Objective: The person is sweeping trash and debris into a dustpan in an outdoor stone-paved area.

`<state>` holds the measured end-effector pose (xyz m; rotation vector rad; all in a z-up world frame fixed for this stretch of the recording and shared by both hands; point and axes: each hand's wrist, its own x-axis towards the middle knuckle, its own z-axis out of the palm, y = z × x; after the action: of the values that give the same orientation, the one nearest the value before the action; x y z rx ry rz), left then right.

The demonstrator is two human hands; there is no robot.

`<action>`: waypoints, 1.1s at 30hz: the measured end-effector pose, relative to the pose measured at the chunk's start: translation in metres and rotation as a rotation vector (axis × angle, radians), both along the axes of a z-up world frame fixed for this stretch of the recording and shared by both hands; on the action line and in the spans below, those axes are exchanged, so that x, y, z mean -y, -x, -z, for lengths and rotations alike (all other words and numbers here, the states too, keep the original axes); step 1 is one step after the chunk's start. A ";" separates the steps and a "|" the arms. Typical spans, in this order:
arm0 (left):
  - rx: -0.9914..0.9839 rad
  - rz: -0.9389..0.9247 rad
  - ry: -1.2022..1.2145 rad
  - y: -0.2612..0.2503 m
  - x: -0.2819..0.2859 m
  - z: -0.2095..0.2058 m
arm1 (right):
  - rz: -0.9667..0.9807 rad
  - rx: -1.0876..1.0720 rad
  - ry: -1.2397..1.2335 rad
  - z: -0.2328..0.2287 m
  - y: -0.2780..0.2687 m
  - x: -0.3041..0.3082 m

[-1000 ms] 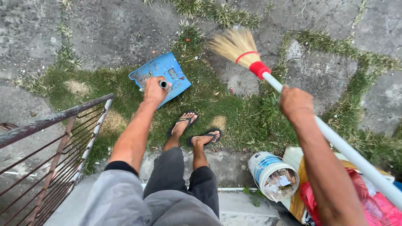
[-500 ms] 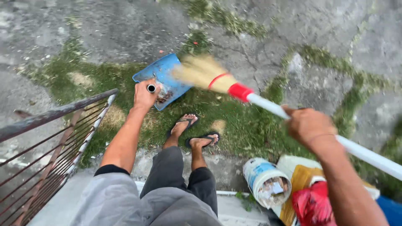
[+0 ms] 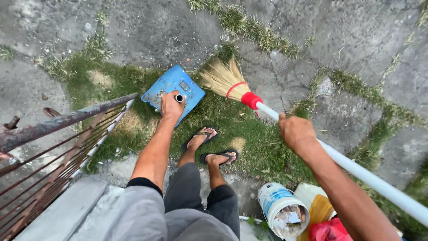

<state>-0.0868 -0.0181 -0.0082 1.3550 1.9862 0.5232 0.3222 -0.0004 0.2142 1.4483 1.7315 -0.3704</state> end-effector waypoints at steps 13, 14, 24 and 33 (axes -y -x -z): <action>0.001 -0.120 0.042 0.047 0.003 -0.027 | 0.008 0.118 -0.086 -0.084 0.066 -0.121; -0.003 -0.124 0.044 0.046 -0.001 -0.021 | 0.005 0.114 -0.084 -0.045 0.060 -0.128; -0.018 -0.200 0.092 0.027 -0.017 0.009 | -0.249 -0.122 -0.037 0.014 0.072 -0.049; 0.008 -0.279 0.111 0.035 0.013 0.018 | -0.089 0.060 0.149 -0.134 0.097 -0.103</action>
<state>-0.1221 -0.0309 -0.0259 1.0131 2.1776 0.5342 0.2251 0.1022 0.3480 1.2594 1.6777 -0.3955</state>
